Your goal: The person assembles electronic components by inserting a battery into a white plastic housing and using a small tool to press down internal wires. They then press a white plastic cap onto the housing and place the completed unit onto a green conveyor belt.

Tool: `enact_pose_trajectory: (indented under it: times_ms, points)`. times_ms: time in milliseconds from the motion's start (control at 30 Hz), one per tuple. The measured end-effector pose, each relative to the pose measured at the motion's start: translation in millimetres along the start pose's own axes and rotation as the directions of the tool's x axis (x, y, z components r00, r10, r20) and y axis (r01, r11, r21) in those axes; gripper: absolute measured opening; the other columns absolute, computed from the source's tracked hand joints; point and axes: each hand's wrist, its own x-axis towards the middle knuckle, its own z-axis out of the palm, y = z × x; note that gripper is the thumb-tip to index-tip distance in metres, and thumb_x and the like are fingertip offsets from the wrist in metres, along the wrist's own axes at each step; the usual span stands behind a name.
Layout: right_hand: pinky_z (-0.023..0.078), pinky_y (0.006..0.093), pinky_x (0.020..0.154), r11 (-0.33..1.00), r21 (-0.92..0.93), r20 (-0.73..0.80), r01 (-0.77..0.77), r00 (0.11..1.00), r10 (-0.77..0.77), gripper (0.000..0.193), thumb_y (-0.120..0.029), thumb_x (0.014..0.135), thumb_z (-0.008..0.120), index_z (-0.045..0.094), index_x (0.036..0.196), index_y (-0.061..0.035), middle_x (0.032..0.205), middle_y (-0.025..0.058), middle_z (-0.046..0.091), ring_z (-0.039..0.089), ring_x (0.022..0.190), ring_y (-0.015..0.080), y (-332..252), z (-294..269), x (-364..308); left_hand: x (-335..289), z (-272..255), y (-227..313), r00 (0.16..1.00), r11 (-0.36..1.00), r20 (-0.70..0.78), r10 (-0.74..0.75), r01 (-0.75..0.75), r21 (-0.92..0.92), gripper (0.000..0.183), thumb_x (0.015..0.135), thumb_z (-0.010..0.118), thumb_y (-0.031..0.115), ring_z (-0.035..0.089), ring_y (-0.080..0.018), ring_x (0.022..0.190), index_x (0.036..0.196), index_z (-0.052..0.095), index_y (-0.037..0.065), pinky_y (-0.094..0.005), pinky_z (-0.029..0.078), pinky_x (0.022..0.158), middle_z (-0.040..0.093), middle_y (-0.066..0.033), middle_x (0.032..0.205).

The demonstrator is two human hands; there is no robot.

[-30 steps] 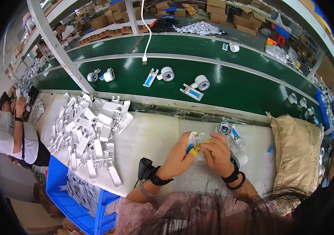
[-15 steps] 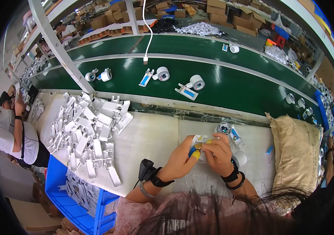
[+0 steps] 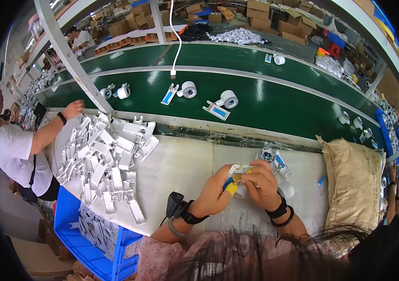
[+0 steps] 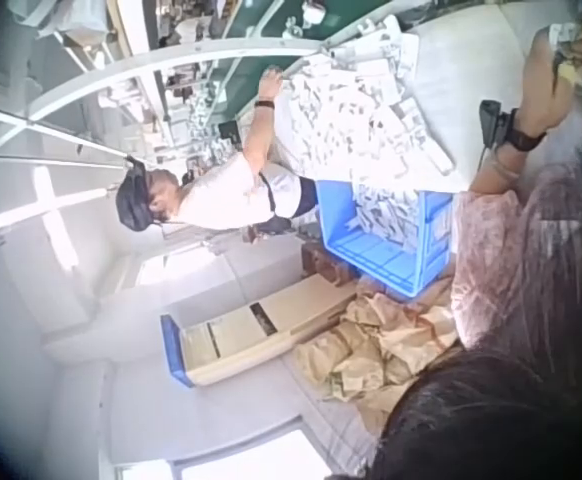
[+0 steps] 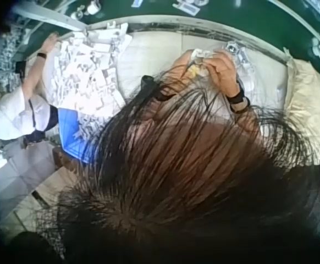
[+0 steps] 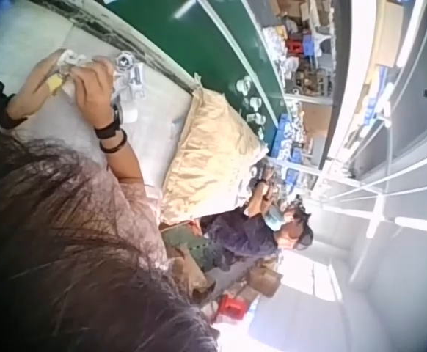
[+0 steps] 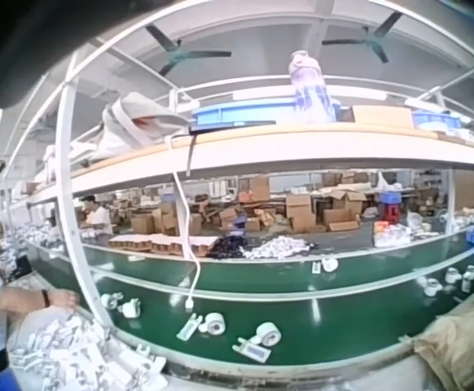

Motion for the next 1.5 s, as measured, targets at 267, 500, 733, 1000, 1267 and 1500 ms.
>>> enact_pose_trajectory:
  times_ms: [267,500,733,1000,1267,1500]
  points:
    - [0.047,0.0412,0.084,0.999,0.002,-0.004,-0.048,0.999,0.048,0.019,0.003,0.075,0.073,0.067,0.091,-0.0048,0.084,0.0098,0.063,0.060,0.091,0.0327,-1.2,1.6,-1.0,1.3,-0.4,1.7,0.997,0.991,0.015,-0.074,0.075,-0.108,0.034,0.089,0.043,0.002,0.050,-0.0087,0.071,0.122,0.048,0.000,-0.0232,0.043,0.062,0.054,-0.0042,0.086]
    - [0.046,0.0425,0.086,0.998,0.016,0.012,-0.064,0.998,0.063,0.016,0.001,0.076,0.073,0.067,0.090,-0.0045,0.081,0.0092,0.063,0.060,0.086,0.0301,-5.1,-2.0,4.8,0.4,3.4,2.3,0.999,0.999,-0.008,0.032,-0.032,0.019,0.035,0.090,0.052,0.004,0.054,-0.0153,0.092,0.124,0.049,-0.001,-0.0274,0.045,0.082,0.059,-0.0093,0.102]
    - [0.047,0.0427,0.087,0.998,-0.040,0.001,-0.041,0.999,0.041,0.018,0.001,0.073,0.074,0.066,0.088,-0.0055,0.080,0.0078,0.063,0.059,0.080,0.0281,-6.6,-0.7,5.4,-1.2,8.1,-5.3,0.997,0.992,-0.066,0.032,-0.023,0.122,0.032,0.093,0.052,0.006,0.057,-0.0185,0.093,0.124,0.051,-0.001,-0.0288,0.046,0.084,0.060,-0.0123,0.105]
    - [0.047,0.0435,0.088,0.998,-0.050,-0.023,-0.029,0.999,0.028,0.018,0.003,0.073,0.073,0.066,0.088,-0.0055,0.077,0.0072,0.062,0.059,0.074,0.0245,-7.8,3.1,3.9,-1.9,8.9,-4.9,0.995,0.995,-0.098,0.004,0.006,0.103,0.029,0.093,0.052,0.007,0.057,-0.0182,0.080,0.121,0.054,0.000,-0.0291,0.047,0.074,0.062,-0.0108,0.096]
    - [0.047,0.0438,0.088,0.983,-0.181,0.053,0.028,0.998,-0.019,0.022,0.003,0.070,0.072,0.065,0.088,-0.0060,0.079,0.0066,0.061,0.060,0.076,0.0233,-12.5,0.4,7.6,0.7,8.8,-11.3,0.984,0.971,-0.136,0.119,-0.087,0.222,0.026,0.091,0.053,0.005,0.058,-0.0180,0.074,0.116,0.056,-0.001,-0.0288,0.048,0.068,0.062,-0.0109,0.089]
    - [0.050,0.0420,0.082,0.982,-0.188,0.017,0.027,1.000,-0.024,0.028,0.006,0.066,0.074,0.064,0.089,-0.0057,0.086,0.0096,0.059,0.061,0.087,0.0312,-10.7,0.3,2.2,-1.1,6.5,-5.4,0.998,0.983,-0.034,-0.054,0.059,0.173,0.031,0.092,0.053,0.005,0.062,-0.0251,0.093,0.122,0.053,0.000,-0.0326,0.048,0.084,0.063,-0.0161,0.107]
